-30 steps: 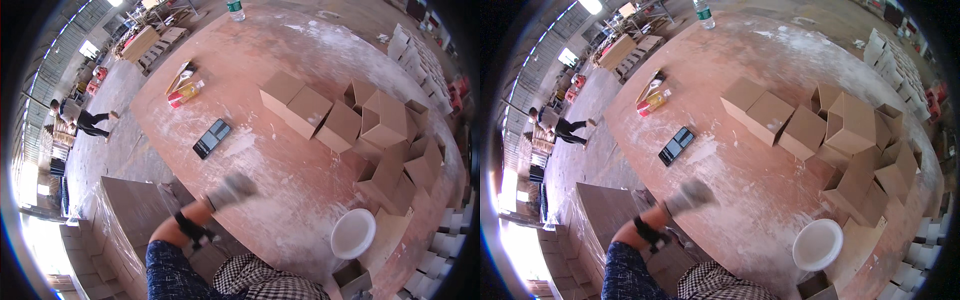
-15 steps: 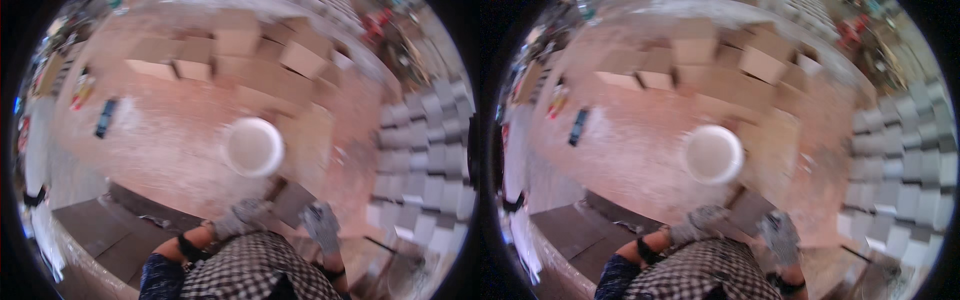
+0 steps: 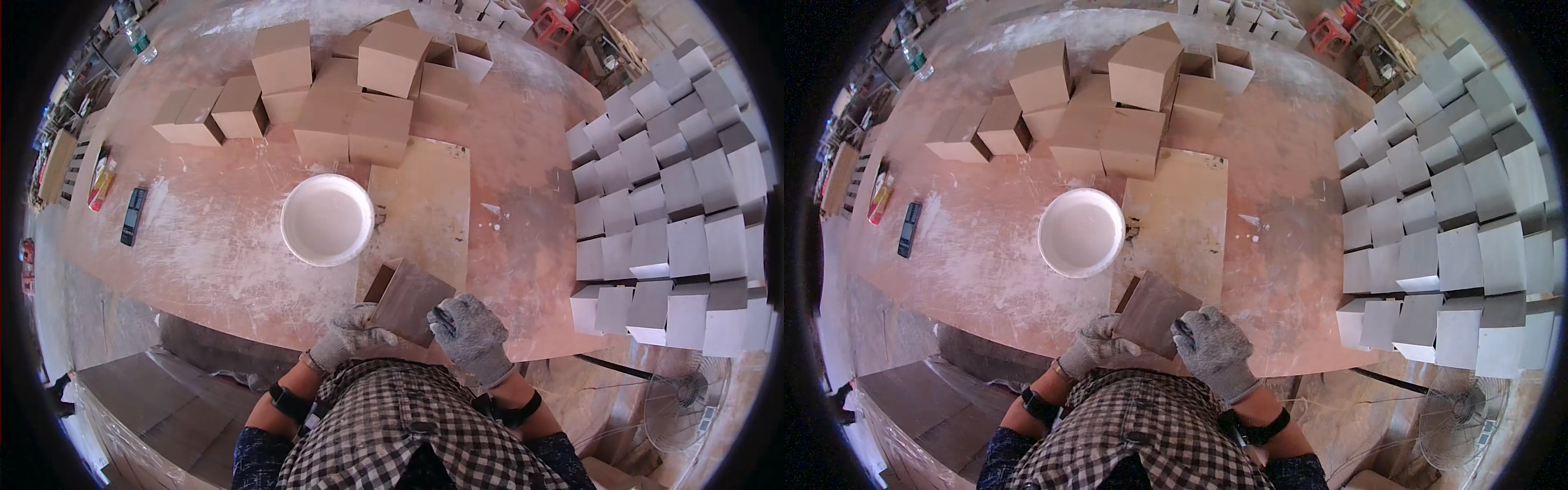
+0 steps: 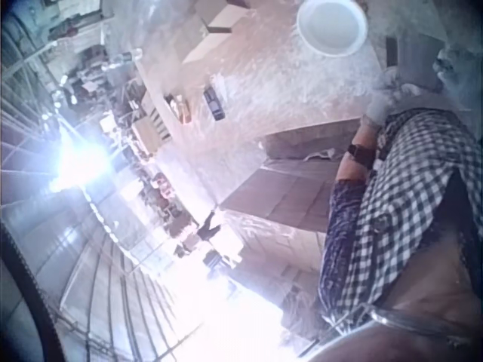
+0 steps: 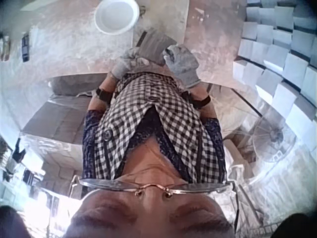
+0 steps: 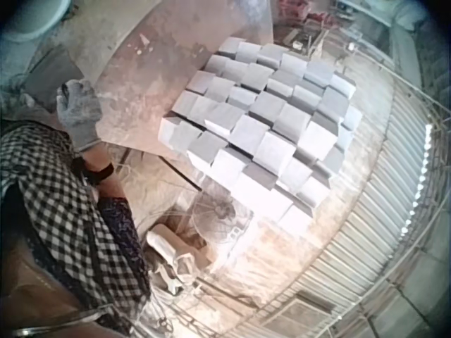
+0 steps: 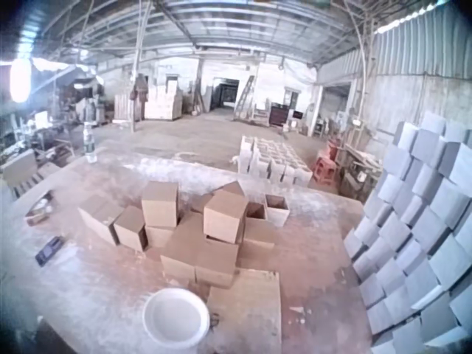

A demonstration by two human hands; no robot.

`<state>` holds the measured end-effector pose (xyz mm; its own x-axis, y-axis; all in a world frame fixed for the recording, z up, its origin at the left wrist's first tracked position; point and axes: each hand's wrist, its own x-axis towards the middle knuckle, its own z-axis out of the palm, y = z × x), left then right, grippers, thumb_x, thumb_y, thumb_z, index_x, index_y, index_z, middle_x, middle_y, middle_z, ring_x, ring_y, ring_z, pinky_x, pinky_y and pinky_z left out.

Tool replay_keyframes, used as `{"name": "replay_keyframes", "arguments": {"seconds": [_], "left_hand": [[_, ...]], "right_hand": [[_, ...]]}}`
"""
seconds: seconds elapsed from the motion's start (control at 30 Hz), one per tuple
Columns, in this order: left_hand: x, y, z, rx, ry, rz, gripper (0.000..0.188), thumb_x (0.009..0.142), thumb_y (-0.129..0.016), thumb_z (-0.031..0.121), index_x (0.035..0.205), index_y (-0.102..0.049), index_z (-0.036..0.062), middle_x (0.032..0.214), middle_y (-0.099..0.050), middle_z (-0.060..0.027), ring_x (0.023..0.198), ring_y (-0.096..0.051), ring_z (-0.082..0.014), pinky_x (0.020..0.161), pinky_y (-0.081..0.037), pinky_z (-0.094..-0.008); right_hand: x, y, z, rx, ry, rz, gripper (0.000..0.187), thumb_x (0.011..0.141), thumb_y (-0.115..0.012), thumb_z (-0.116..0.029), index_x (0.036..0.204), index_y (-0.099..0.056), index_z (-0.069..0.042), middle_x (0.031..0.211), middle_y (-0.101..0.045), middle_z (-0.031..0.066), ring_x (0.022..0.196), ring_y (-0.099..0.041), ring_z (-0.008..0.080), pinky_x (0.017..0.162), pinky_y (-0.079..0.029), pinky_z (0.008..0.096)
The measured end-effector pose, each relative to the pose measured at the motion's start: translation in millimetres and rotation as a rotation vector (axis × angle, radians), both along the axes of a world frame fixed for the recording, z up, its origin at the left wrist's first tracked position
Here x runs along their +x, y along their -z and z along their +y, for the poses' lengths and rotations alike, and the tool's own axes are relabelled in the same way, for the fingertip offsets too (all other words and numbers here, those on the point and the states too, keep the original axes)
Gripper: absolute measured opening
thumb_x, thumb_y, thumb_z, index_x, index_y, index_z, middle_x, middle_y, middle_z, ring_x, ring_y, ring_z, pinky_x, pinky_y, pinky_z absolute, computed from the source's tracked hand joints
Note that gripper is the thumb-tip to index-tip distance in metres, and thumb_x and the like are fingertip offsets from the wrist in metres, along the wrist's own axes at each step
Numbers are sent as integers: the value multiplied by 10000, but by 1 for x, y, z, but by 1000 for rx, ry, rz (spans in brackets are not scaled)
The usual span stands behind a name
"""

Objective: The person is applying white glue to the edges and joints of a small square cardboard box using a cloth or finger.

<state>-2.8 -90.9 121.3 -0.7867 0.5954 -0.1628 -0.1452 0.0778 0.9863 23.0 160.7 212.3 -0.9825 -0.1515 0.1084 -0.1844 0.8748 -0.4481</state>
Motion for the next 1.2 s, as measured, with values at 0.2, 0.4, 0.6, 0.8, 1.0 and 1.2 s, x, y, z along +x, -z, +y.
{"name": "replay_keyframes", "arguments": {"seconds": [0.2, 0.4, 0.6, 0.8, 1.0, 1.2], "left_hand": [[-6, -22, 29, 4, -66, -107, 459, 755, -871, 275, 1098, -677, 39, 1026, -700, -46, 930, -652, -142, 797, -528, -309], [-13, -46, 37, -208, -173, 82, 448, 760, -859, 296, 1085, -685, 42, 984, -723, -67, 908, -684, -157, 786, -537, -308], [-15, -46, 46, -90, -57, 78, 539, 728, -874, 340, 1124, -666, 38, 914, -716, -80, 844, -673, -156, 745, -523, -311], [-18, -40, 44, -209, -125, 49, 454, 750, -871, 297, 1072, -682, 38, 919, -727, -64, 859, -664, -118, 745, -527, -304], [-21, -48, 48, -307, -113, 117, 444, 757, -866, 290, 1071, -678, 38, 911, -723, -65, 854, -661, -113, 750, -523, -292], [-17, -48, 48, -320, -105, 96, 374, 800, -833, 230, 1064, -675, 17, 945, -718, -71, 891, -659, -118, 759, -522, -299]], "right_hand": [[-29, -8, 11, 175, 43, 123, 172, 859, -710, -258, 926, -662, -108, 835, -650, 101, 750, -648, 291, 643, -527, 409], [-20, -8, 15, 57, -1, 7, 178, 878, -687, -277, 907, -675, -101, 834, -661, 118, 750, -662, 312, 642, -529, 427], [-36, -8, 20, 176, 145, 135, 175, 873, -684, -288, 866, -661, -115, 789, -640, 110, 710, -647, 304, 607, -523, 419], [-24, -18, 7, 237, -14, 74, 173, 870, -677, -301, 858, -659, -130, 764, -628, 105, 678, -639, 304, 581, -518, 424], [-46, -8, 14, 248, 130, 116, 170, 872, -666, -300, 838, -634, -136, 782, -617, 108, 647, -630, 303, 553, -511, 420], [-20, -34, -2, 240, -10, -10, 226, 901, -643, -336, 862, -630, -114, 811, -621, 126, 717, -649, 303, 636, -524, 431]]}}
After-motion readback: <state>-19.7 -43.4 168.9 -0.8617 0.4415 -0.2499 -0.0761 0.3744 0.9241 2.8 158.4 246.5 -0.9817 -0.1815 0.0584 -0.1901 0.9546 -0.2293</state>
